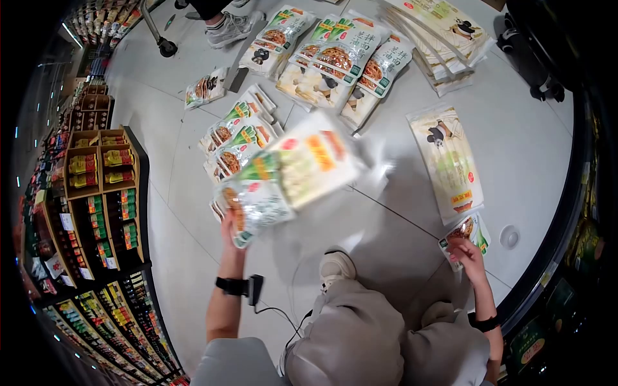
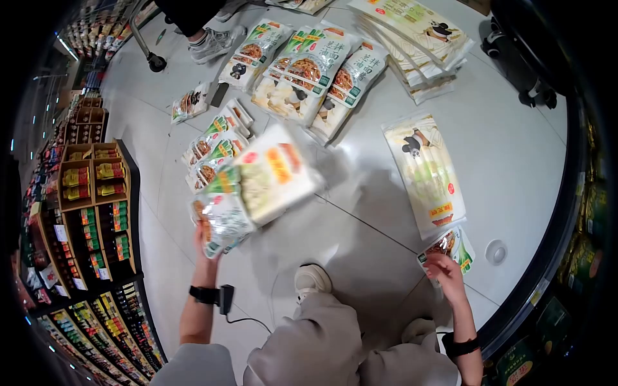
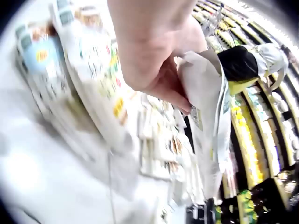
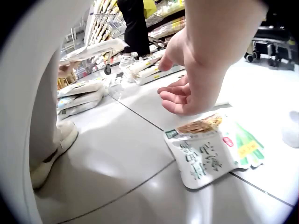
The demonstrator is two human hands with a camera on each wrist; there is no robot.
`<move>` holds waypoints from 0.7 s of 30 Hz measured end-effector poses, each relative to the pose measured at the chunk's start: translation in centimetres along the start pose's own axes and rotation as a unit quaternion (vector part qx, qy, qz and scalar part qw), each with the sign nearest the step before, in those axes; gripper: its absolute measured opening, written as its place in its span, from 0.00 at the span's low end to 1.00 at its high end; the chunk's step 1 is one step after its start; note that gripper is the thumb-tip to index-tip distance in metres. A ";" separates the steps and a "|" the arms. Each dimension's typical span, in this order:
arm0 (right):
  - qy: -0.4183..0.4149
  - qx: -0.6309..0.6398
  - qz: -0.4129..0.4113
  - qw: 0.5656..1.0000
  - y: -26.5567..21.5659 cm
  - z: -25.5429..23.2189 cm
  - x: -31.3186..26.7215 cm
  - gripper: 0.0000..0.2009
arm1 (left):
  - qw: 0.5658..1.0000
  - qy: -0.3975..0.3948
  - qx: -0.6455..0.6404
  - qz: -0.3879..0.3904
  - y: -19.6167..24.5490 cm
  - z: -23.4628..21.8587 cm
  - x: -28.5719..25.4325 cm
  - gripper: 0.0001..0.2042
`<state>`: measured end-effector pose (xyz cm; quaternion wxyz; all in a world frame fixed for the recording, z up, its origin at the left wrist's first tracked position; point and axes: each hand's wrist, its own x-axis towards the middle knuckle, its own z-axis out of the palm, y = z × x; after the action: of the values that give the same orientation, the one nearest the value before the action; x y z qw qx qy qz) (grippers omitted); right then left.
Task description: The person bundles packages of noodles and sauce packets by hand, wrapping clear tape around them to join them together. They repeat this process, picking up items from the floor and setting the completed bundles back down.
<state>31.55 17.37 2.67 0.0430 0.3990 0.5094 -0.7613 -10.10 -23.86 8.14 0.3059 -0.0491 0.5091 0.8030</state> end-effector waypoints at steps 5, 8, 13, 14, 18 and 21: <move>0.120 0.033 -0.034 0.992 1.4 -3.4 -1.7 0.11 | 0.995 -0.015 0.097 -0.031 9.3 -9.3 1.3 0.23; 0.187 0.079 -0.043 0.978 1.3 -4.5 -1.9 0.10 | 0.958 0.099 0.214 -0.162 10.4 -11.6 2.3 0.21; 0.336 -0.023 -0.130 0.932 0.6 -8.8 -3.7 0.10 | 0.820 0.336 0.461 0.050 10.3 -17.4 3.8 0.36; 0.373 -0.075 -0.132 0.915 0.9 -9.7 -4.1 0.10 | 0.867 0.282 0.410 0.019 10.5 -16.7 3.7 0.34; 0.433 -0.377 -0.153 0.804 0.9 -11.9 -5.3 0.15 | 0.613 0.295 0.706 0.198 9.8 -9.1 4.2 0.25; 0.364 -0.530 -0.119 0.757 1.0 -11.6 -4.9 0.17 | 0.582 0.095 0.715 0.377 5.6 -0.3 6.1 0.17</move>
<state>41.89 24.59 3.27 -0.0317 0.4957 0.8519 -0.1658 -18.13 -23.08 10.08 -0.1379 0.3061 0.9173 0.2139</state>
